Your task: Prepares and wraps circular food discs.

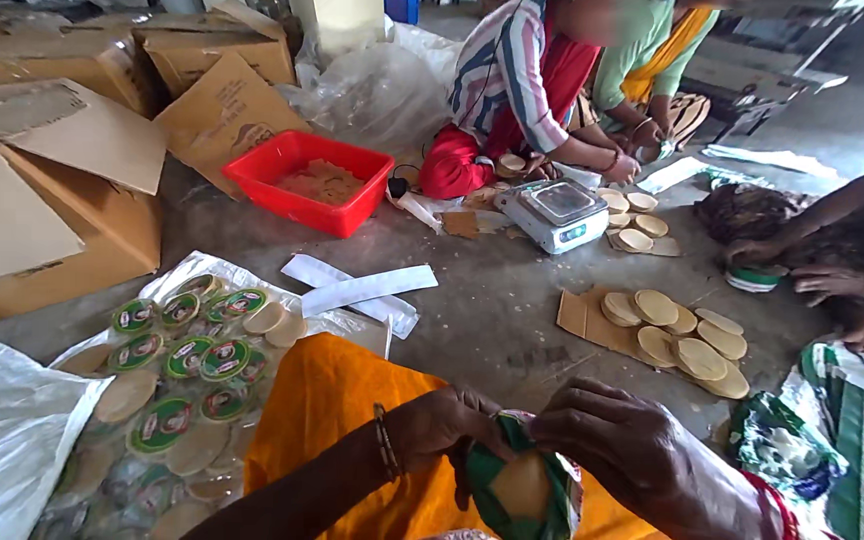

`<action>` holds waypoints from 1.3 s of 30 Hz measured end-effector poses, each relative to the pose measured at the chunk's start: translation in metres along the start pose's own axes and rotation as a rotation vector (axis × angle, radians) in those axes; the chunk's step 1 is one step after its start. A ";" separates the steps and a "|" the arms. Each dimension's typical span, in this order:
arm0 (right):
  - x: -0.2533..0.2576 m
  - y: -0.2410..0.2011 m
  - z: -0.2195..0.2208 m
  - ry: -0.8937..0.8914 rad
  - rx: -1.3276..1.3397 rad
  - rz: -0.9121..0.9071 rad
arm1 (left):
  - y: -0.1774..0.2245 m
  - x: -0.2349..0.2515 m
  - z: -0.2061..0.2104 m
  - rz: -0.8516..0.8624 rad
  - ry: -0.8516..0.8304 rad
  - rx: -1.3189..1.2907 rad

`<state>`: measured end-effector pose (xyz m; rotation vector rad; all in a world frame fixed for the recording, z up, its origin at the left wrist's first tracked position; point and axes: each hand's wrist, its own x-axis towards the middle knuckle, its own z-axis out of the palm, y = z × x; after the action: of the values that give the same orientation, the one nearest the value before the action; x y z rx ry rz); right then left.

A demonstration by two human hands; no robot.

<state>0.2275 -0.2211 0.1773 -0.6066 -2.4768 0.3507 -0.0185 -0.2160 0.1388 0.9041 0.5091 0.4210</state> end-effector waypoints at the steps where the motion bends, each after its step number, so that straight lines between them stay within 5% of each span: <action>1: 0.000 0.000 0.000 0.002 0.003 0.001 | 0.001 0.001 0.000 0.007 0.002 0.021; 8: -0.014 0.014 0.013 -0.073 -0.012 -0.151 | 0.004 0.002 -0.006 -0.028 -0.035 0.153; 14: -0.043 0.041 0.034 -0.039 0.044 -0.109 | -0.007 0.024 -0.021 -0.111 -0.148 0.129; 17: -0.063 0.066 0.051 0.132 0.238 0.194 | -0.005 0.053 -0.025 -0.137 0.052 0.361; 22: -0.083 0.133 0.075 0.401 0.343 0.917 | -0.026 0.138 -0.052 -0.107 0.500 1.365; 24: -0.083 0.156 0.087 0.422 0.276 1.012 | -0.066 0.169 -0.085 0.087 0.547 1.697; 26: -0.077 0.170 0.096 0.397 0.232 1.066 | -0.090 0.186 -0.106 0.065 0.438 1.855; 31: -0.048 0.195 0.126 0.133 0.137 1.095 | -0.104 0.189 -0.098 -0.342 0.155 1.868; 35: -0.018 0.211 0.148 -0.259 -0.057 1.316 | -0.103 0.191 -0.087 -0.456 0.265 1.620; 39: -0.004 0.215 0.154 -0.311 -0.150 1.385 | -0.091 0.189 -0.082 -0.360 0.380 1.444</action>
<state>0.2160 -0.0553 -0.0284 -2.4116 -1.9196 0.7799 0.0976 -0.1115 -0.0228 2.0713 1.3651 -0.2055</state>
